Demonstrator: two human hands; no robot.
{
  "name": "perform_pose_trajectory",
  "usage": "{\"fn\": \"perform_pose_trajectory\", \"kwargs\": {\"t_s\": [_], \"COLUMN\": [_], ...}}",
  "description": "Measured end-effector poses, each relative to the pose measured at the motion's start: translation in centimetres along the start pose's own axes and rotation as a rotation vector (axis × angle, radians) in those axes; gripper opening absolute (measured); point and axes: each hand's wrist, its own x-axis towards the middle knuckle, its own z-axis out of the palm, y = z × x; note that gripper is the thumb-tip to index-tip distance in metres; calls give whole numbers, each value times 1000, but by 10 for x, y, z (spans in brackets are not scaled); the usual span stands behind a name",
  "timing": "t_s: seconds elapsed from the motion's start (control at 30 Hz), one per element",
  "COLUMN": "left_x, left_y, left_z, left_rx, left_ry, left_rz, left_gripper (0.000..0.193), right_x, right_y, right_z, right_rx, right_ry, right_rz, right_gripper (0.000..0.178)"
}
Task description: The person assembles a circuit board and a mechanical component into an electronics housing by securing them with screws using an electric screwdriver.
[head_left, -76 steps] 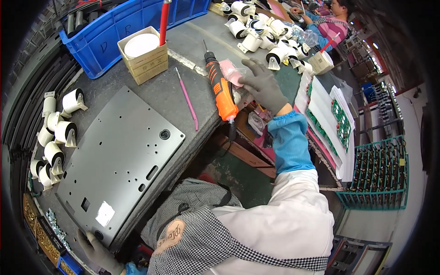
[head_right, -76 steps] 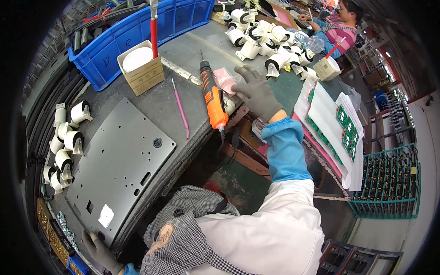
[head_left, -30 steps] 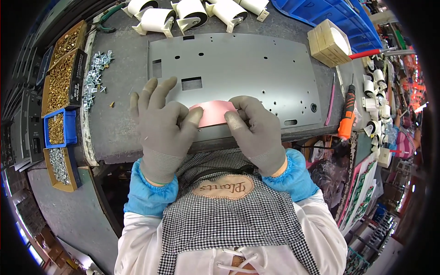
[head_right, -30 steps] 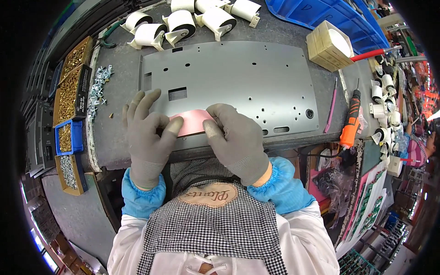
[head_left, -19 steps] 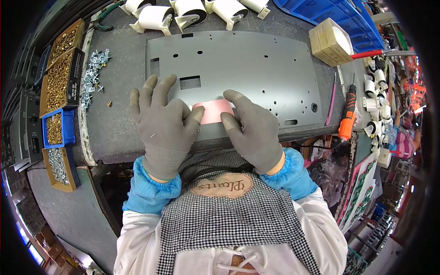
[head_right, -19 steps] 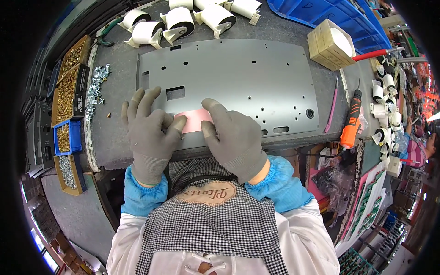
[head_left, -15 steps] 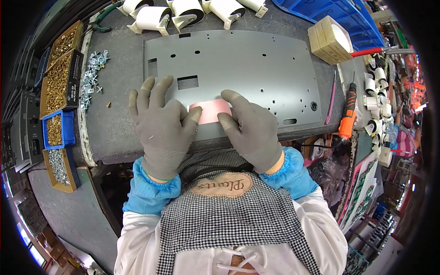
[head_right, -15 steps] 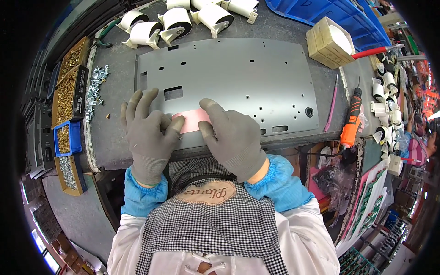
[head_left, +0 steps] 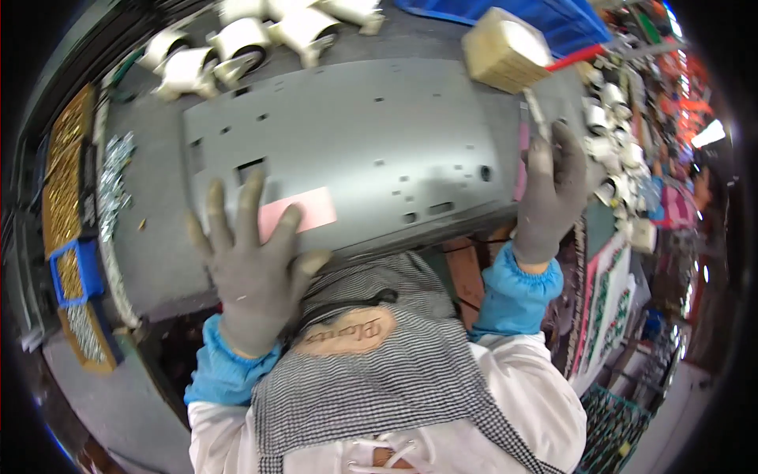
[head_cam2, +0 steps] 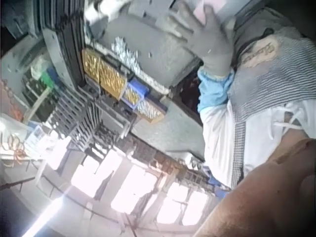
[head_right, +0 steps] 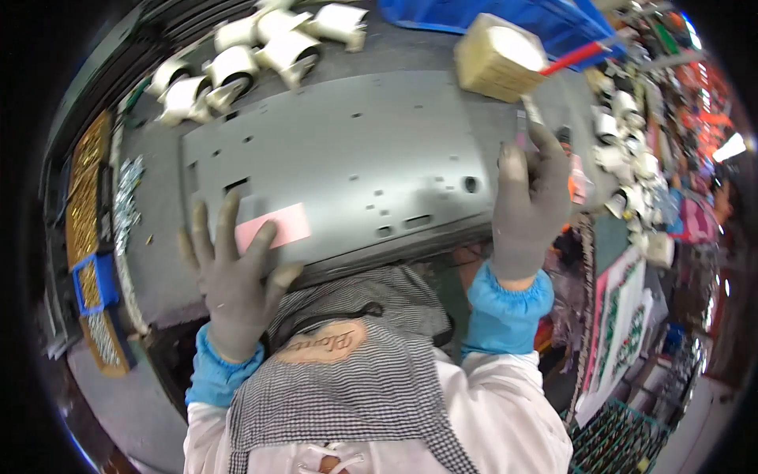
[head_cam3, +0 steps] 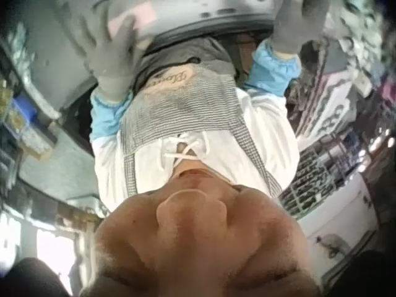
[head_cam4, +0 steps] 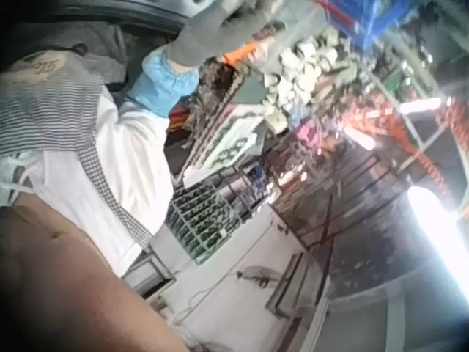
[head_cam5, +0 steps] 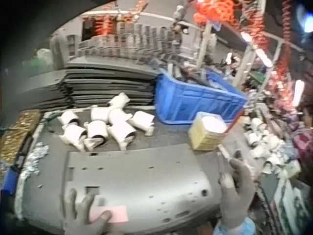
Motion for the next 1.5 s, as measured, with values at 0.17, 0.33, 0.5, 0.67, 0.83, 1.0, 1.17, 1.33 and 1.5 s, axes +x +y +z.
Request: {"fn": "perform_pose_trajectory", "kwargs": {"t_s": [0.17, 0.33, 0.5, 0.67, 0.83, 1.0, 1.17, 1.33, 1.5], "left_x": [-9, -1, -1, -7, -15, -13, -7, -3, -2], "left_y": [-6, -5, -6, -10, -23, -21, -19, -20, -22], "left_z": [9, 5, 13, 18, 18, 15, 14, 10, 9], "left_rx": [138, 127, 48, 45, -55, 15, 38, 117, 14], "left_ry": [-6, -36, 5, 3, 106, 38, 4, -68, -43], "left_rz": [94, 95, 132, 101, 41, 80, 135, 192, 186], "left_gripper": [63, 62, 63, 68, 68, 70, 71, 74, 73], "right_x": [59, 91, 97, 103, 65, 42, 11, -14, -33], "right_y": [63, 106, 120, 112, 35, 12, -28, -44, -59], "right_z": [-40, -23, -24, -63, -88, -51, 4, 42, 63], "right_rx": [-582, -1143, -1139, -645, 444, 440, 558, 544, 533], "right_ry": [-109, -545, -660, -551, -332, -336, -441, -670, -830], "right_rz": [-114, 100, 98, 189, 190, -112, -159, -234, -170], "right_gripper": [42, 55, 56, 50, 47, 42, 41, 32, 23]}}
